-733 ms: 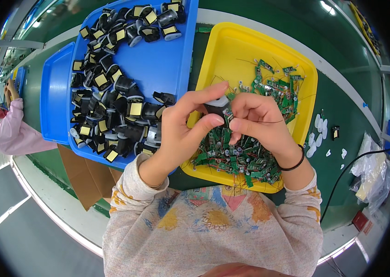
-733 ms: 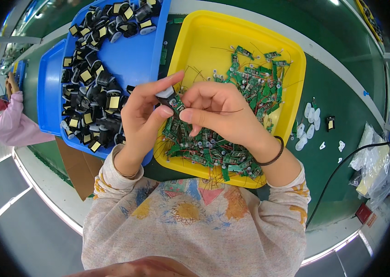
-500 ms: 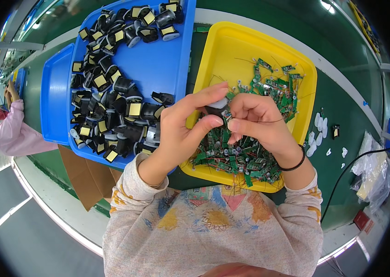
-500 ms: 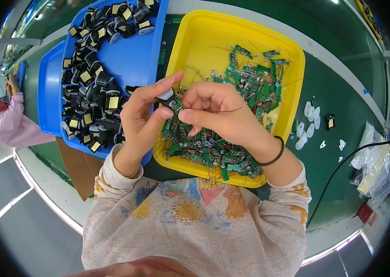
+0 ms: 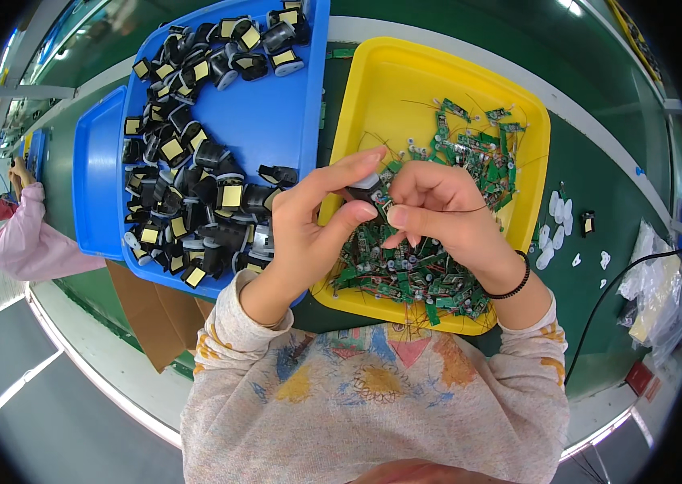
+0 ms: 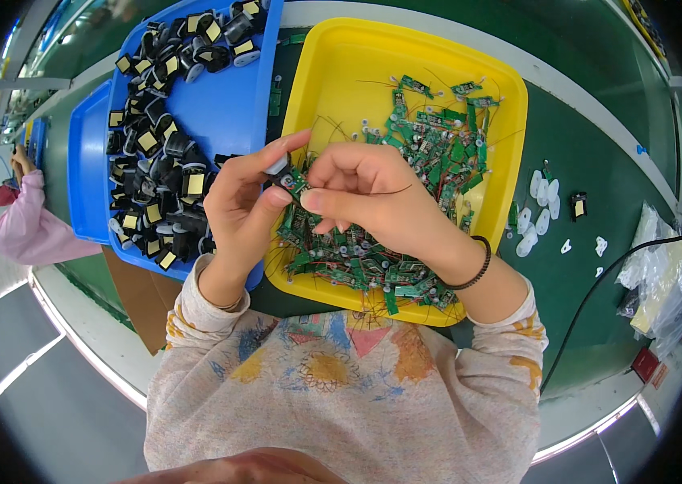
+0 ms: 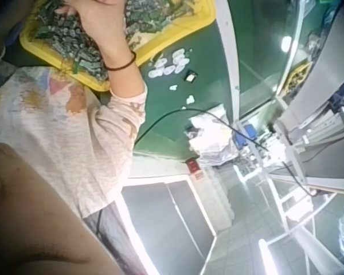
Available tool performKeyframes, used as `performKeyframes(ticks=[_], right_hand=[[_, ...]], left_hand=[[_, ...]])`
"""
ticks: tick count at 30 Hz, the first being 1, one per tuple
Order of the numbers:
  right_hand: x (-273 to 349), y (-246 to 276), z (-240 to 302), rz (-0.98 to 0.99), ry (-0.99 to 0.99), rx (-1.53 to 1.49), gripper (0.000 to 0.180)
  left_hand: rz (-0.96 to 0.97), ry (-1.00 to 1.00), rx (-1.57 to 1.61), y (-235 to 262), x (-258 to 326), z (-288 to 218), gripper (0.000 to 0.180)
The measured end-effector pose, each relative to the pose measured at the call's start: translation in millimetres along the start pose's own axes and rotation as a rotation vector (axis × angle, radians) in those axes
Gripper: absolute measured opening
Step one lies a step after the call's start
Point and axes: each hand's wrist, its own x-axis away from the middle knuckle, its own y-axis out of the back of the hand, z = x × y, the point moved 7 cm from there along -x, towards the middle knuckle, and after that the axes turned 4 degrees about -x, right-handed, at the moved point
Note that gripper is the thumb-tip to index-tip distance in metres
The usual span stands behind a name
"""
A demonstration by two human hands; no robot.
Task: The person repeatedly picks up small black plastic housings from a blue bin and green circuit boards from a yellow bin. They insert the circuit boards into the housings by hand and place the assembled units back into the blue bin.
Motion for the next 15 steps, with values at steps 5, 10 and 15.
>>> performKeyframes(ticks=[5,10,15], right_hand=[[2.9,-3.8,8.3,-0.063,0.126,0.081,0.008],[3.8,-3.2,9.8,-0.074,0.192,0.093,0.008],[2.0,-1.3,6.9,-0.04,0.072,0.069,0.01]], left_hand=[[-0.106,0.053,0.114,1.2,1.6,2.0,0.032],[-0.128,0.026,0.167,1.8,0.9,0.0,0.033],[-0.106,-0.033,0.15,2.1,0.2,-3.1,0.034]])
